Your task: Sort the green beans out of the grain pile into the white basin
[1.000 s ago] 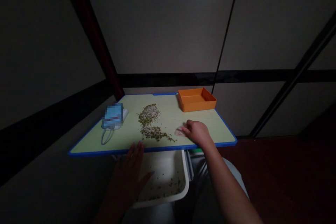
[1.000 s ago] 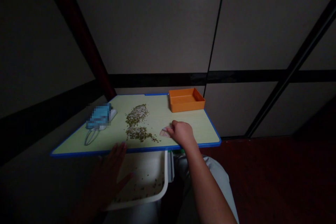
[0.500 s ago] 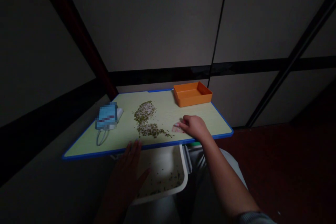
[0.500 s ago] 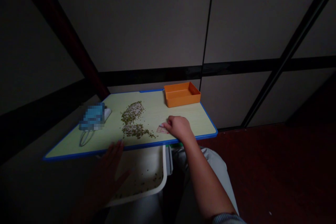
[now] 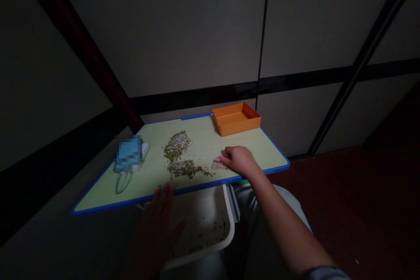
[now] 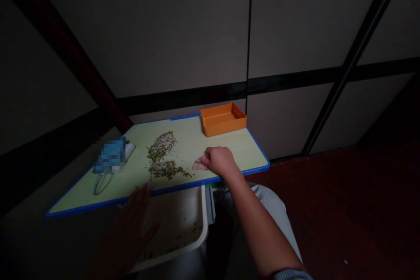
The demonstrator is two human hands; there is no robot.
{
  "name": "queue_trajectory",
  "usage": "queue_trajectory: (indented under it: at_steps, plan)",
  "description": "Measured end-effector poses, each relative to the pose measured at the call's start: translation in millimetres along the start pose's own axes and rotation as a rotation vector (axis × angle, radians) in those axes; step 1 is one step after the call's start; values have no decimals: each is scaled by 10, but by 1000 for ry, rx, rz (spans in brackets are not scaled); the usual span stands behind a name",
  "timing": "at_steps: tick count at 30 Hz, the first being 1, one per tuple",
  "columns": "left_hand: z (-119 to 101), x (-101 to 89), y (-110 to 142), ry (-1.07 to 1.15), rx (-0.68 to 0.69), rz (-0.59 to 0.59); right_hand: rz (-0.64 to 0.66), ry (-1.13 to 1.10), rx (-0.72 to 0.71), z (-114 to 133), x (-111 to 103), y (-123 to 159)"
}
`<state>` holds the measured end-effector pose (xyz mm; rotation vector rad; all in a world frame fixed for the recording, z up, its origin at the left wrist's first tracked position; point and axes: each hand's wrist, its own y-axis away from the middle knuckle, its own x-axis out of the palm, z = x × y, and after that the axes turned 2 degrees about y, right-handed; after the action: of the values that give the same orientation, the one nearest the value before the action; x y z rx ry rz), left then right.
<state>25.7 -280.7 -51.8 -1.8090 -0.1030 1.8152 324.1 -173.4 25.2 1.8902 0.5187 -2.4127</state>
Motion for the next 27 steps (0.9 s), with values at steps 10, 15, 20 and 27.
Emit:
queue_trajectory:
  at_steps: [10, 15, 20, 27]
  plan:
    - [-13, -25, -13, 0, 7, -12, -8, 47, 113, 21, -23, -2]
    - [22, 3, -10, -34, 38, -22, -34, 113, 84, 44, -18, -23]
    - [54, 67, -5, -25, 60, -78, -58, 235, -11, 71, -20, -67]
    - [59, 119, 5, -26, 56, -110, -47, 327, -176, 48, -9, -299]
